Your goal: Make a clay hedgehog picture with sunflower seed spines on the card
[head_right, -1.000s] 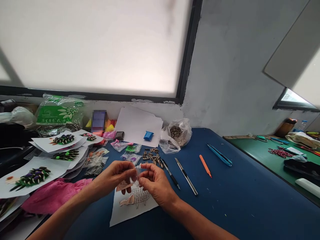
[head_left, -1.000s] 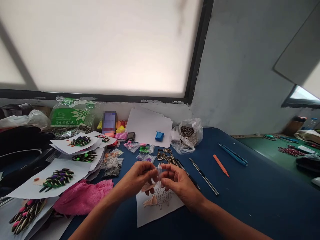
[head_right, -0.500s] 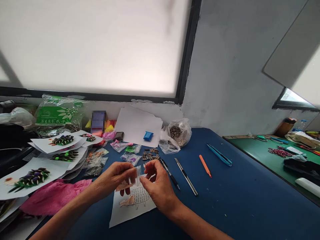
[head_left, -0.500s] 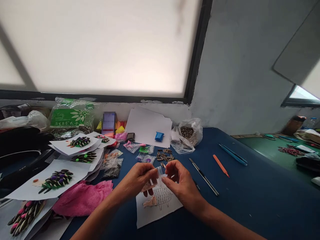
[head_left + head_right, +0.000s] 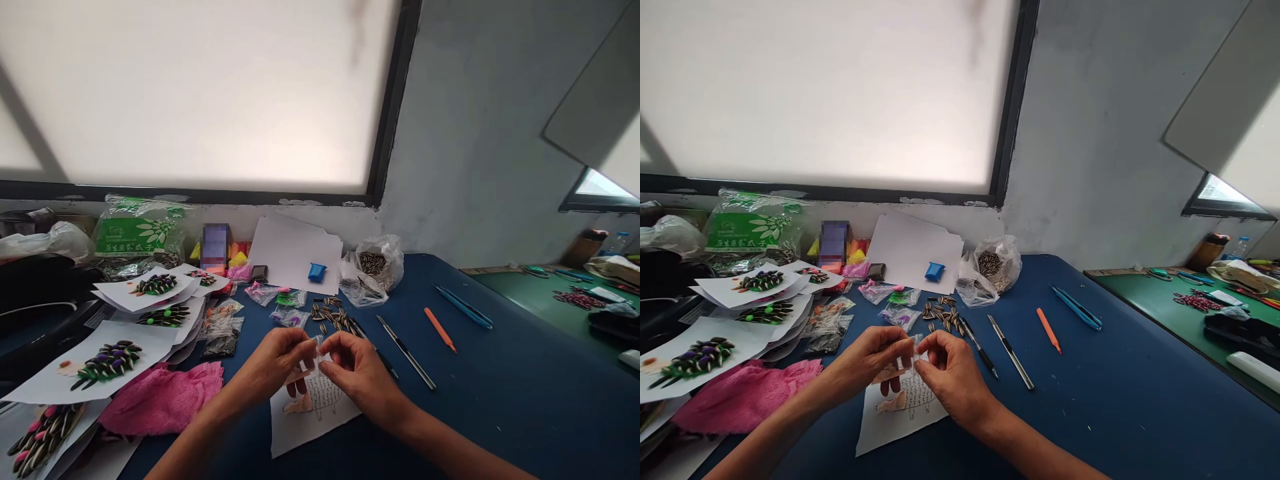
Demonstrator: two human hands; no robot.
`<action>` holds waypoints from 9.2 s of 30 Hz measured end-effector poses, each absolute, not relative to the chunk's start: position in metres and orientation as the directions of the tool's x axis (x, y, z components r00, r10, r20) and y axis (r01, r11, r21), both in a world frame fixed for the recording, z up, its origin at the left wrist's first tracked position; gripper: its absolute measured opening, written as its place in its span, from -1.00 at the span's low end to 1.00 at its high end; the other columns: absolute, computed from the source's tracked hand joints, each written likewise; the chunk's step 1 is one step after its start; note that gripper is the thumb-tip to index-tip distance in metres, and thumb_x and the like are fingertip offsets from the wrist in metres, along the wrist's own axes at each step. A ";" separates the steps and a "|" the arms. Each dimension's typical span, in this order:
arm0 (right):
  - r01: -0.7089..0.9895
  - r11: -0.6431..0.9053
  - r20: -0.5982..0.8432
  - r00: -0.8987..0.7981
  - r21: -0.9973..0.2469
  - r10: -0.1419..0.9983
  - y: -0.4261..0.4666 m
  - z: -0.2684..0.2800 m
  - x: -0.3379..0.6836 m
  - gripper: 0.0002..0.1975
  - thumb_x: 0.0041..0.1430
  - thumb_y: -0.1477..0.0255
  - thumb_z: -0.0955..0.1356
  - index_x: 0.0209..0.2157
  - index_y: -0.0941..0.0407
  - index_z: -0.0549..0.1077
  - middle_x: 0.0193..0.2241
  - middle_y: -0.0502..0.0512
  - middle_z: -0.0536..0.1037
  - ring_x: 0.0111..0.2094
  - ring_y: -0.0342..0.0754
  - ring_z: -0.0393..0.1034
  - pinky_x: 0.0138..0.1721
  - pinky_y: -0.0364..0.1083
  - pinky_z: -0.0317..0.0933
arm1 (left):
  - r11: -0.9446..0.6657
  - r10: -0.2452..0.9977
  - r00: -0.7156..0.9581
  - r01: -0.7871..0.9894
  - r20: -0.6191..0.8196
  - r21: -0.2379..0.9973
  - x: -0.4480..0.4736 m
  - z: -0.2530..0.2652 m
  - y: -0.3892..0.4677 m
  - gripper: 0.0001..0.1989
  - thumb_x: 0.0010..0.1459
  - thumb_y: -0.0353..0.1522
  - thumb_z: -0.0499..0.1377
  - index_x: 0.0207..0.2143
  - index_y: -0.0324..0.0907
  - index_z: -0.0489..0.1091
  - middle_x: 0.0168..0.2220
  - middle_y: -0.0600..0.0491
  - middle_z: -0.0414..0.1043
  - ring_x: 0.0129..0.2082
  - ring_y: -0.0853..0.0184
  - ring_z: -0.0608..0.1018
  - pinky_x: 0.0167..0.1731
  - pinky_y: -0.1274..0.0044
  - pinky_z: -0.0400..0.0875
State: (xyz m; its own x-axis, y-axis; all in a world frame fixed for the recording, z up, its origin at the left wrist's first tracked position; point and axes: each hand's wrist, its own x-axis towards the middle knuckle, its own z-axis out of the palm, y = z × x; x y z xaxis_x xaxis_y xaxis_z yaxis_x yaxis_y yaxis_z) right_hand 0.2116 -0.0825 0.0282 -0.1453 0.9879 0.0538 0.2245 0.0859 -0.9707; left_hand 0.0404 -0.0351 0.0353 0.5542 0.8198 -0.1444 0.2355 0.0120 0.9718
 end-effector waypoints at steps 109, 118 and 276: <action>0.609 0.594 0.144 -0.625 -0.526 0.768 -0.098 0.030 0.226 -0.72 0.36 0.44 0.20 -0.06 0.12 0.49 -0.25 0.14 0.40 -0.23 -0.07 0.30 -0.19 -0.10 0.22 | -0.400 0.744 0.623 0.704 -0.241 0.587 0.014 0.036 -0.024 -0.82 -0.07 -0.43 0.11 -0.34 -0.16 0.41 -0.40 0.10 0.43 -0.40 0.32 0.45 -0.46 0.58 0.23; 0.656 0.616 0.085 -0.651 -0.435 0.754 -0.109 0.036 0.230 -0.78 0.32 0.44 0.24 -0.13 0.09 0.50 -0.16 0.16 0.39 -0.17 -0.02 0.30 -0.16 -0.07 0.25 | -0.408 0.744 0.622 0.712 -0.244 0.572 0.015 0.035 -0.023 -0.82 -0.07 -0.45 0.11 -0.34 -0.16 0.42 -0.40 0.09 0.45 -0.41 0.33 0.45 -0.48 0.60 0.22; 0.841 0.516 0.139 -0.498 -0.166 0.856 -0.113 0.015 0.222 -0.81 0.28 0.56 0.20 -0.20 0.15 0.41 -0.26 0.14 0.38 -0.29 -0.01 0.20 -0.26 -0.03 0.11 | -0.539 0.649 0.753 0.556 -0.109 0.632 0.027 0.037 -0.034 -0.57 -0.11 -0.48 0.22 -0.11 -0.10 0.47 0.06 0.03 0.34 0.10 0.16 0.31 0.11 0.40 0.19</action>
State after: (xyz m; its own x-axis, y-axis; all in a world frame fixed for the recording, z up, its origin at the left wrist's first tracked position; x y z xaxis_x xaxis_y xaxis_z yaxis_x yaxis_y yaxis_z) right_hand 0.2218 -0.1129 0.0151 -0.4978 0.8562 0.1387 0.8406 0.5156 -0.1660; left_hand 0.0266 -0.0339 0.0367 0.7527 0.6493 -0.1086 0.5563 -0.5391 0.6324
